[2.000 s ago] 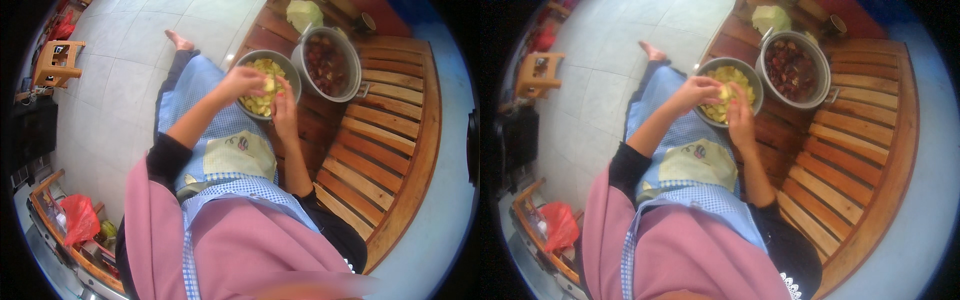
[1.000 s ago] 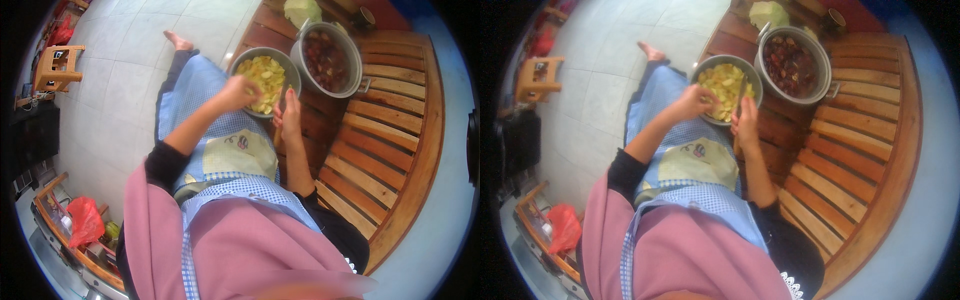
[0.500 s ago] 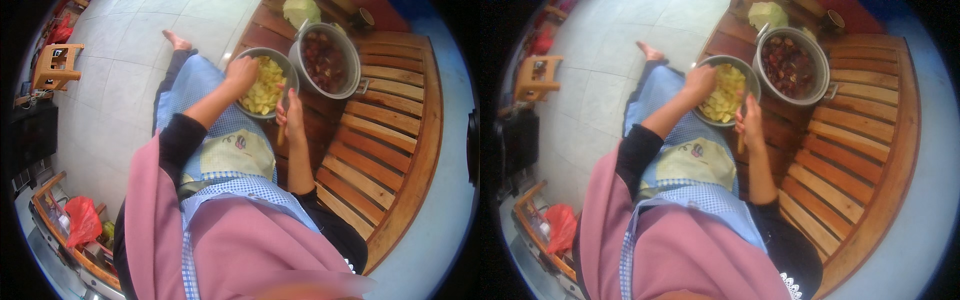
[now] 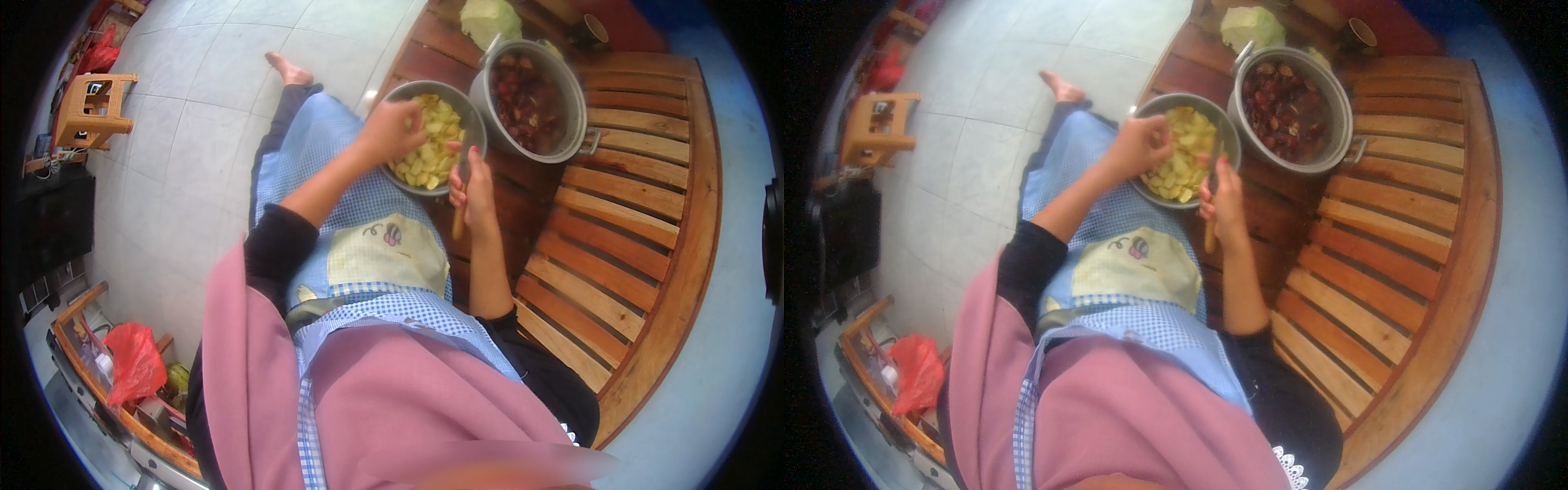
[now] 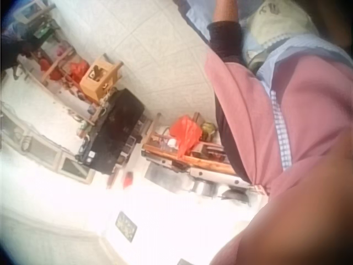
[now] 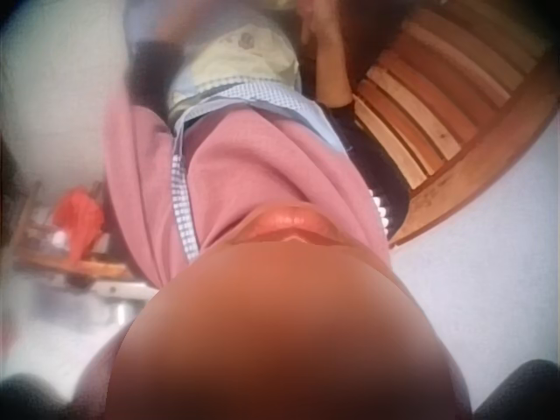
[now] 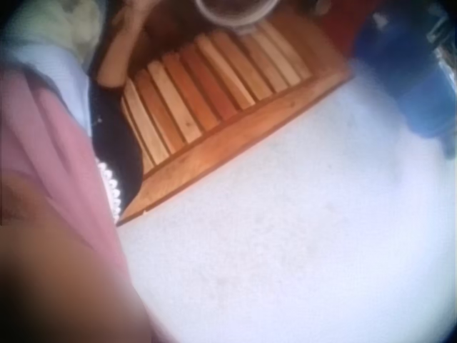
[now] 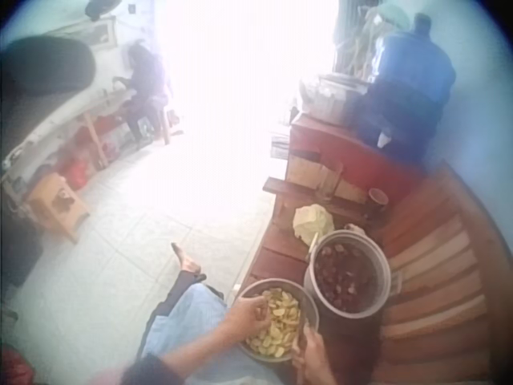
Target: The person cuts yellow vegetable pieces into smaller chunks using a knife in a metal bowl. The cut pieces remain in the bowl as the person continues cutting.
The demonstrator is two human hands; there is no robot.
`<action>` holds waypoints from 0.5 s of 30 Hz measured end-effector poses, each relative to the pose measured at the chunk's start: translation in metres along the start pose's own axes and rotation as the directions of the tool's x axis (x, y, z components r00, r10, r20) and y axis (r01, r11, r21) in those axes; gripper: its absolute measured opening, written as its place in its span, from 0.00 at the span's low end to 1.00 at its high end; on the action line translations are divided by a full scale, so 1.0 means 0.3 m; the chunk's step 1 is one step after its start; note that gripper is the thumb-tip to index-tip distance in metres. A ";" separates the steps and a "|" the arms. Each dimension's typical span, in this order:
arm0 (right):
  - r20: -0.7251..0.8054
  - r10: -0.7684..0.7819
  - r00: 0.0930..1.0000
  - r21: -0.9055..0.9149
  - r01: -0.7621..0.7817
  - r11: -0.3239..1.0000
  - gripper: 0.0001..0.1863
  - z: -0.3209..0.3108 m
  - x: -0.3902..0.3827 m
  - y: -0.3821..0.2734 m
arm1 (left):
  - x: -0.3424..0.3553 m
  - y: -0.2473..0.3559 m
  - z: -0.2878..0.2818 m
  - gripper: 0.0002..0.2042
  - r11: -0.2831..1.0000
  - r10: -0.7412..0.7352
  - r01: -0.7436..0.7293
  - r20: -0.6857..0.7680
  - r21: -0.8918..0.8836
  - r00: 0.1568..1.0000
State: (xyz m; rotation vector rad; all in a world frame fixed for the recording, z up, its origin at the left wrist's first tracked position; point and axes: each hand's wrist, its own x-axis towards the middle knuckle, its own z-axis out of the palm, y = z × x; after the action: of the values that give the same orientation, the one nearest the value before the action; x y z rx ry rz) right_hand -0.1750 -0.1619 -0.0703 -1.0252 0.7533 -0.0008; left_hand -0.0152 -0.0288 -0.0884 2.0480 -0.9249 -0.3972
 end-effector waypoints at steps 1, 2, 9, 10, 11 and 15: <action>0.001 0.004 1.000 -0.015 -0.004 1.000 0.25 0.000 0.000 -0.003 | -0.004 0.004 -0.011 0.09 0.998 -0.013 0.013 0.009 -0.056 1.000; 0.000 0.009 1.000 -0.030 -0.009 1.000 0.25 0.003 0.000 -0.005 | -0.009 0.007 -0.021 0.09 0.995 -0.018 0.019 0.013 -0.099 1.000; -0.035 -0.175 0.984 -0.195 0.165 0.967 0.21 0.066 -0.021 -0.003 | -0.041 0.063 -0.038 0.07 0.748 -0.179 0.232 0.147 -0.622 0.973; -0.024 -0.235 0.972 -0.228 0.223 0.948 0.20 0.078 -0.027 -0.001 | -0.045 0.077 -0.040 0.08 0.683 -0.211 0.243 0.132 -0.689 0.969; -0.021 -0.281 0.960 -0.263 0.266 0.928 0.19 0.089 -0.032 0.001 | -0.049 0.090 -0.044 0.08 0.612 -0.270 0.282 0.140 -0.739 0.953; 0.027 -0.453 0.891 -0.513 0.401 0.759 0.19 0.124 -0.038 0.006 | -0.060 0.117 -0.075 0.10 0.553 -0.362 0.381 0.199 -0.741 0.911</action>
State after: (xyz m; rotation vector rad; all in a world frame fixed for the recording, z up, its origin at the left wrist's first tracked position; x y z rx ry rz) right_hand -0.1629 -0.1285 -0.0543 -1.7062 0.6002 -0.2658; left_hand -0.0312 -0.0162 -0.0477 1.3908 -0.2031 -0.8833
